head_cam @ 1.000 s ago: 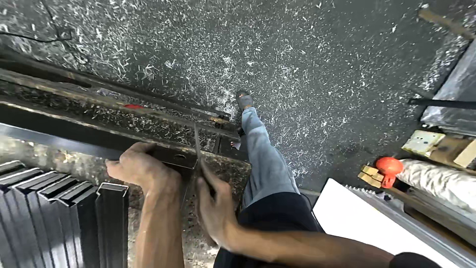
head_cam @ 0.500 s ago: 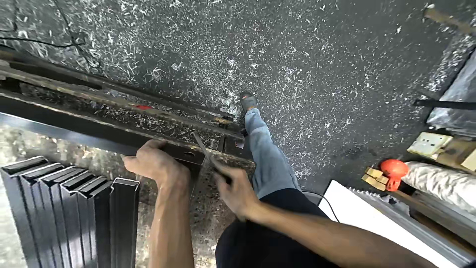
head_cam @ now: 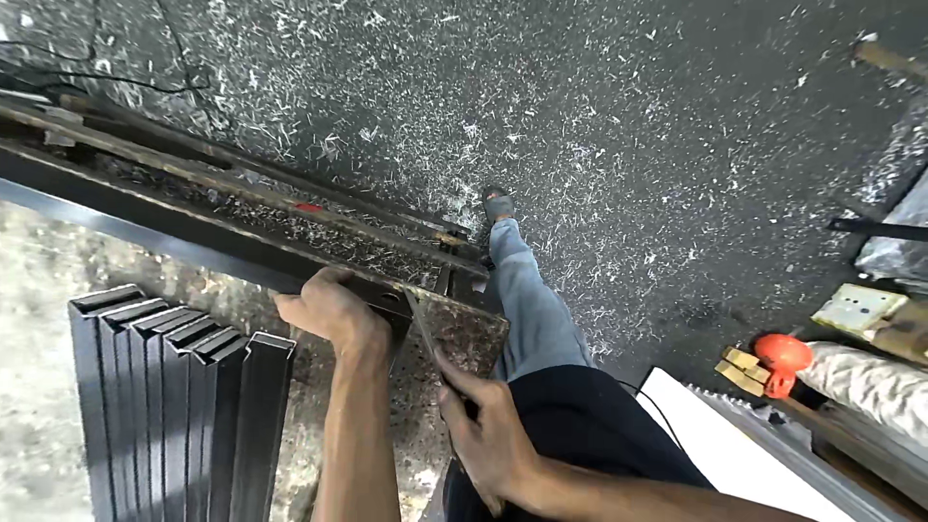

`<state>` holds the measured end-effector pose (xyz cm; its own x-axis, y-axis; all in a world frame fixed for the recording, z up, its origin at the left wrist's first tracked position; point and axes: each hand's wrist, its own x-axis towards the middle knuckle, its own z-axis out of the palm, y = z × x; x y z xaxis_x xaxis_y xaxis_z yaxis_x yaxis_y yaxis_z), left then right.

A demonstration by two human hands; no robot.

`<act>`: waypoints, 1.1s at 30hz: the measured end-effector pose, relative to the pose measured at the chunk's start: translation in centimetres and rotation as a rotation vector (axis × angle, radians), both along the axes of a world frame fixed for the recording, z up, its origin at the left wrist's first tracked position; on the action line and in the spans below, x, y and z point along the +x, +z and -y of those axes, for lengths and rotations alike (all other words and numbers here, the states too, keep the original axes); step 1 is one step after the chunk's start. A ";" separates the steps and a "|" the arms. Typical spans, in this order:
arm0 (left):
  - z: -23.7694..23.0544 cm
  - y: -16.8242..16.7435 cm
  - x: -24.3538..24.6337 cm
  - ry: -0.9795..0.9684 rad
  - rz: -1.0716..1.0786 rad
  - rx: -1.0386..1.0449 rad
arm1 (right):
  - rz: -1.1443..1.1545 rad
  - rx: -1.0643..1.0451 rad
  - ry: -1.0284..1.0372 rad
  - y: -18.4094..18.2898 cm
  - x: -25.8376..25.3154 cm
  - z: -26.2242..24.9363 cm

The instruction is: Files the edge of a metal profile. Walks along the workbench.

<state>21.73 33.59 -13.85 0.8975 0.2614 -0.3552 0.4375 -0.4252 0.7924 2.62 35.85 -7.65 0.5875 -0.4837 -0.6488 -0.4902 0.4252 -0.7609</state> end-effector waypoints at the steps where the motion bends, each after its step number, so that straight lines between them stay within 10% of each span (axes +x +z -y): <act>1: -0.1 0.0 0.0 -0.005 0.000 -0.008 | -0.001 -0.008 -0.019 -0.8 0.8 0.1; 21: -0.1 -0.3 -0.2 0.001 -0.003 0.019 | 0.027 -0.561 0.154 -4.6 1.4 -0.6; 33: -0.1 -0.3 0.2 -0.008 -0.011 0.045 | 0.070 -0.221 -0.008 -3.4 -0.6 -3.0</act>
<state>21.91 33.66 -14.11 0.8957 0.2702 -0.3533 0.4426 -0.4636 0.7676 2.01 38.83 -11.06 0.6229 -0.6143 -0.4843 -0.4300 0.2483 -0.8680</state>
